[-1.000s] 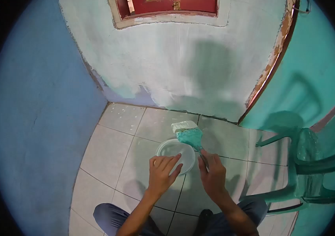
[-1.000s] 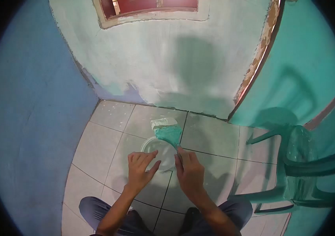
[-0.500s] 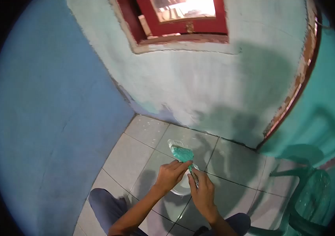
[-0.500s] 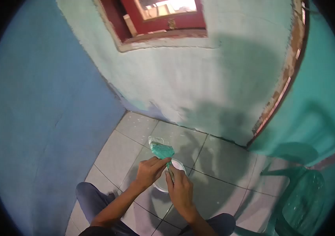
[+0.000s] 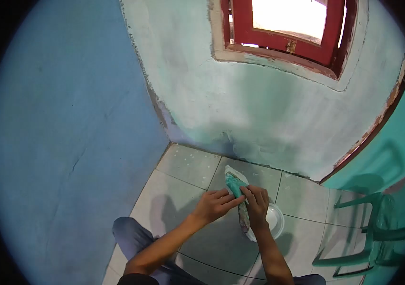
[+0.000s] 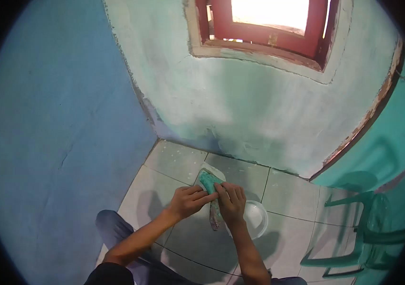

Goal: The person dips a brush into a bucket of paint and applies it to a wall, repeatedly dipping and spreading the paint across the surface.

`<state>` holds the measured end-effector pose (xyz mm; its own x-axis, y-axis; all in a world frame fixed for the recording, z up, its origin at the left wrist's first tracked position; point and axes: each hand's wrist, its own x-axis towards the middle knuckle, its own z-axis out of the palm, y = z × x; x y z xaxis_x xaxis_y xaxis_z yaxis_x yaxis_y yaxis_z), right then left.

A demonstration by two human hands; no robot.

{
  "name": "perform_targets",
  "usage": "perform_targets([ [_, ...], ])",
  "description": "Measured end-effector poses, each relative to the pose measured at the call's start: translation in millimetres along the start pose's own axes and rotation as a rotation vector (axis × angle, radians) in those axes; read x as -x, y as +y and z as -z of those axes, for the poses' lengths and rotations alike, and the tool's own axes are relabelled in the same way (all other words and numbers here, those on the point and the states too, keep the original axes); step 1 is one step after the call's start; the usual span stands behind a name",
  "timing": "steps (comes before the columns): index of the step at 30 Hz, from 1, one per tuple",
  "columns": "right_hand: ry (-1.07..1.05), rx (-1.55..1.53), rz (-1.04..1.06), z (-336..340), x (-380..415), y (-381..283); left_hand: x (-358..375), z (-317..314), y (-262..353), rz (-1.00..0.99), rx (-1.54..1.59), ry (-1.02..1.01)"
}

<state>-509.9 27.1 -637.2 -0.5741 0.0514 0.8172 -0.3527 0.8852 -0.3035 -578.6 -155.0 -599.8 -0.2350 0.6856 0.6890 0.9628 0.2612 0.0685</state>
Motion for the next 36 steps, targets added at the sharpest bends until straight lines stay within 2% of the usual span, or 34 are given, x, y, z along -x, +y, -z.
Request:
perform_targets([
  [2,0.049,0.06,0.014,-28,-11,-23,10,21,-34,-0.069,0.004,0.065],
  [6,0.044,0.242,0.009,-85,-47,-58,40,55,-116,-0.103,0.005,0.047],
  [8,0.123,0.264,-0.047,-122,-60,-60,62,69,-159,0.042,0.043,0.01],
  [9,0.157,0.278,-0.04,-141,-70,-67,79,75,-180,0.161,0.091,-0.088],
  [10,0.134,0.289,-0.042,-156,-81,-75,92,86,-199,0.174,0.112,-0.086],
  [12,0.065,0.322,0.016,-188,-102,-85,113,107,-239,0.264,-0.044,-0.125],
  [13,0.071,0.328,0.034,-206,-111,-82,122,119,-254,0.346,0.027,-0.191],
  [16,0.147,0.253,0.101,-266,-134,-83,152,134,-293,0.488,0.075,-0.07],
  [19,0.12,0.196,0.115,-310,-153,-89,170,140,-306,0.59,0.115,-0.012],
  [23,0.101,0.1,0.177,-360,-190,-71,169,153,-319,0.581,0.031,-0.055],
  [26,0.13,-0.007,0.217,-399,-218,-44,156,158,-323,0.667,-0.07,-0.112],
  [29,0.096,-0.011,0.348,-421,-233,-21,132,156,-328,0.809,0.001,-0.161],
  [33,0.076,0.044,0.466,-401,-259,-13,97,156,-331,0.918,0.083,-0.15],
  [36,0.045,0.048,0.514,-390,-271,-9,91,159,-341,0.833,-0.076,-0.181],
])
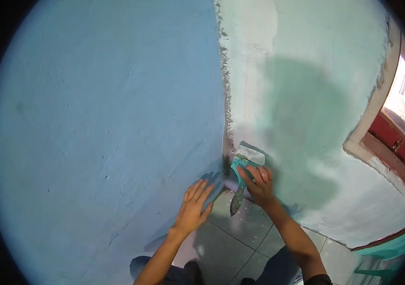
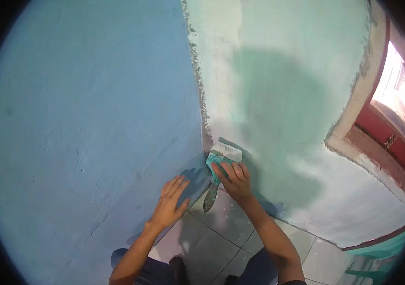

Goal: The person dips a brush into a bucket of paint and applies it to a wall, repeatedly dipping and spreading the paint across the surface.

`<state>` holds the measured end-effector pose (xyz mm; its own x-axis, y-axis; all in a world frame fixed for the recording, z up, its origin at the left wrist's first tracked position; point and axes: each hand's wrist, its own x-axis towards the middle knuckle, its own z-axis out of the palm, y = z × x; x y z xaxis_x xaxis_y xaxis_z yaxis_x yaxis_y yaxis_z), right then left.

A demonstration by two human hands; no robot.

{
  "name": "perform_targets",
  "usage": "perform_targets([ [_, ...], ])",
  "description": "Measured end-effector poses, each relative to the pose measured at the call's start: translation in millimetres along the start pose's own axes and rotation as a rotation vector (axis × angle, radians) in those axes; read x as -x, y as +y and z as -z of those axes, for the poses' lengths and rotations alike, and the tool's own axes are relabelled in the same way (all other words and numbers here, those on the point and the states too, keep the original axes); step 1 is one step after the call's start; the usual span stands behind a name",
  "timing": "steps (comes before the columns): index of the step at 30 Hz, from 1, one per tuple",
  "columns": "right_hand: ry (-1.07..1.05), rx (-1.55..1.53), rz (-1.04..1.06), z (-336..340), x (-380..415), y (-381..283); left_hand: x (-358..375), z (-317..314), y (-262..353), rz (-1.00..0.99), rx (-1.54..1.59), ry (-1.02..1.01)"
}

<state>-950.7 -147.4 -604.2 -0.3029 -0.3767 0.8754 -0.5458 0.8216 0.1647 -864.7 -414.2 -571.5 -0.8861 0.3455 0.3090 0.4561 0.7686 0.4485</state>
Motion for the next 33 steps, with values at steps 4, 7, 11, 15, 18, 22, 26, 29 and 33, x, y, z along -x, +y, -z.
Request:
perform_targets([
  [4,-0.075,0.099,0.162,10,-12,-1,-4,-5,-18,-0.131,-0.169,-0.015],
  [7,-0.197,0.116,0.279,3,-18,3,-13,-4,-32,-0.222,-0.311,0.006],
  [11,-0.22,0.217,0.385,-7,-27,5,-9,-2,-44,-0.225,-0.291,-0.087],
  [15,-0.217,0.252,0.366,-21,-24,4,-7,17,-43,-0.137,0.022,-0.036],
  [18,-0.178,0.261,0.351,-23,-36,7,-4,12,-47,-0.191,-0.064,-0.028],
  [22,-0.12,0.241,0.316,-44,-20,16,-1,-1,-48,-0.279,-0.296,0.0],
  [26,-0.22,0.142,0.346,-61,12,22,-17,-9,-46,-0.241,-0.44,-0.035],
  [29,-0.228,0.142,0.354,-75,39,20,-28,-8,-47,-0.251,-0.519,-0.042],
  [33,-0.174,0.053,0.306,-59,25,10,-31,-17,-48,-0.214,-0.563,0.017],
])
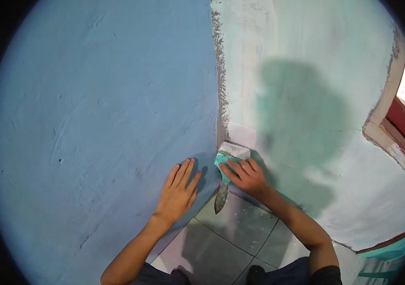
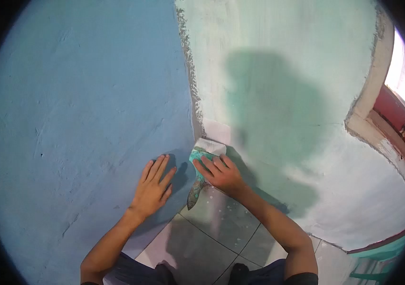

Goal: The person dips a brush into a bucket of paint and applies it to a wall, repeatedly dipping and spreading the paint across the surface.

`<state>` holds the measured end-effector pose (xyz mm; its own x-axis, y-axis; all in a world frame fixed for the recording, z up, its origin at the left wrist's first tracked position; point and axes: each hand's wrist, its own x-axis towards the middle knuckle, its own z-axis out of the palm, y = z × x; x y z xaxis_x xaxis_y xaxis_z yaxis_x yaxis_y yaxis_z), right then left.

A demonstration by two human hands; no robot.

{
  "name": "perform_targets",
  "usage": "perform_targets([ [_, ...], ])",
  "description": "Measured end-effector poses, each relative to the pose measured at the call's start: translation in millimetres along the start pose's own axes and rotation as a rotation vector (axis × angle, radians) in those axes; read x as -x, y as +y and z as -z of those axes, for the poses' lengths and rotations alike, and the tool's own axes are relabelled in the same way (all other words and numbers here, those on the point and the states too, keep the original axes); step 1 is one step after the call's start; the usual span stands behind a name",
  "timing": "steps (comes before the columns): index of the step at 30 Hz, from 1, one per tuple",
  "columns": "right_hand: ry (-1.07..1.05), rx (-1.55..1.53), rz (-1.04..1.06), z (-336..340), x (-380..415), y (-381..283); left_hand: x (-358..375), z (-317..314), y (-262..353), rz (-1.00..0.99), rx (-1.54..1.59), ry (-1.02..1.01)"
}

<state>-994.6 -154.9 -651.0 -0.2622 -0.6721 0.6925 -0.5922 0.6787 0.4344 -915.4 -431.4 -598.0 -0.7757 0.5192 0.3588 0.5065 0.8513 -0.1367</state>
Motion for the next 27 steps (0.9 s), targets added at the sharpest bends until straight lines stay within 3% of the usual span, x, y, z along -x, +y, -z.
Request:
perform_targets([
  [2,0.178,0.066,-0.049,16,-25,9,-6,-4,1,-0.001,-0.085,-0.013],
  [5,0.221,0.13,-0.1,18,-46,32,-15,-6,2,0.001,-0.294,-0.063],
  [7,0.163,0.134,-0.075,4,-36,30,-15,-11,3,0.004,-0.68,-0.162],
  [10,-0.044,0.165,0.069,-29,6,10,-15,-3,4,-0.021,-0.861,-0.255],
  [14,-0.067,-0.02,0.074,-30,29,-6,-13,0,0,-0.037,-0.867,-0.275],
  [17,0.009,0.063,0.05,5,-9,2,-12,-3,1,-0.05,-0.81,-0.244],
  [19,0.102,0.107,0.032,13,-37,13,-11,-7,1,0.022,-0.679,-0.113],
  [21,0.137,0.159,-0.094,22,-62,24,-15,0,2,0.052,-0.68,-0.076],
  [23,0.122,0.136,-0.077,10,-55,28,-14,4,1,0.078,-0.68,-0.033],
  [25,-0.056,0.154,-0.021,-5,-35,19,-13,3,2,0.079,-0.677,-0.036],
  [27,-0.105,0.202,0.058,-24,-3,6,-13,4,1,0.067,-0.688,-0.045],
])
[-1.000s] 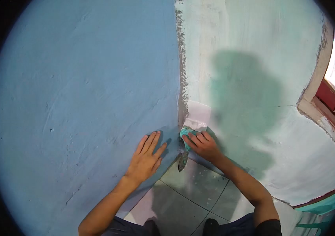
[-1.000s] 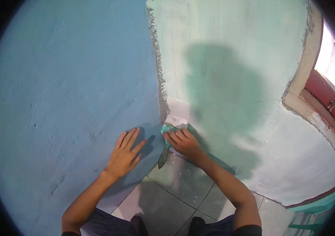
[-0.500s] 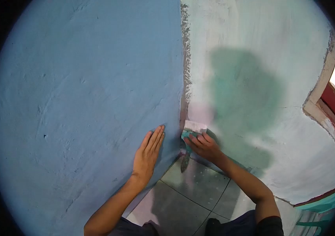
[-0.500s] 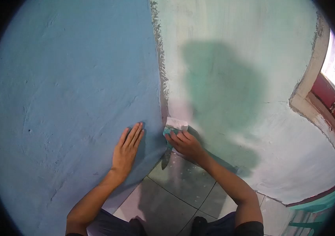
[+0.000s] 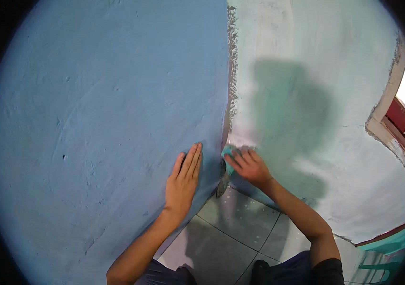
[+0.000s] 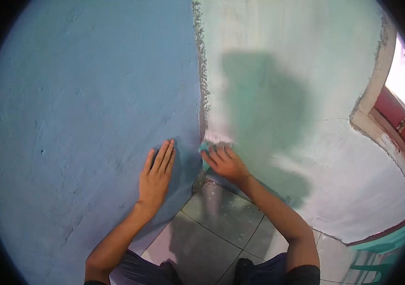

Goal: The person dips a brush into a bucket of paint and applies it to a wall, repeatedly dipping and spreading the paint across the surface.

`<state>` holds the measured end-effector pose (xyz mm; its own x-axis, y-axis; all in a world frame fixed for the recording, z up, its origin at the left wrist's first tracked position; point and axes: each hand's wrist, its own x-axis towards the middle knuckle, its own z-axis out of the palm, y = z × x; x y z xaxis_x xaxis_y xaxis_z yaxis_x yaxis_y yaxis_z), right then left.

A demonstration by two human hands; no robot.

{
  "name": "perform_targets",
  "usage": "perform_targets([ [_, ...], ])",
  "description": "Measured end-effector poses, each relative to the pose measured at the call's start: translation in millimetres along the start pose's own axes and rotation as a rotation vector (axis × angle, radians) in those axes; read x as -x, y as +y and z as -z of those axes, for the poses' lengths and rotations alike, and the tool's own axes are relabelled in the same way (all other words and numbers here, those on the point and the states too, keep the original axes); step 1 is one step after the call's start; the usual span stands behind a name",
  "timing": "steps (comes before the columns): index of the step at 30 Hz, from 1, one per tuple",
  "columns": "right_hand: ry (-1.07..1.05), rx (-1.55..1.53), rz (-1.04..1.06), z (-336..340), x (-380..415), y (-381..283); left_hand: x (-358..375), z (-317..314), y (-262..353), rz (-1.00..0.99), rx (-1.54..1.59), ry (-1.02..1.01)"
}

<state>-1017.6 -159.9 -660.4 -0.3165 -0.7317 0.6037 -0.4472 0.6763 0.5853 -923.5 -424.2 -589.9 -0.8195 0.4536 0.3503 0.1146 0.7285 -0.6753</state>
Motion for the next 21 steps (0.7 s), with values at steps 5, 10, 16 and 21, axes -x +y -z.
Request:
perform_targets([
  [5,-0.203,-0.293,0.037,-14,44,-40,1,4,-3,-0.015,0.011,-0.035],
  [10,-0.147,-0.296,-0.026,12,7,-9,2,-2,-1,-0.021,0.041,-0.039],
  [16,0.198,-0.173,-0.183,50,-64,37,3,3,-4,-0.022,-0.01,-0.017],
  [21,0.123,-0.068,-0.108,13,-27,4,3,-3,-4,-0.009,0.082,0.024],
])
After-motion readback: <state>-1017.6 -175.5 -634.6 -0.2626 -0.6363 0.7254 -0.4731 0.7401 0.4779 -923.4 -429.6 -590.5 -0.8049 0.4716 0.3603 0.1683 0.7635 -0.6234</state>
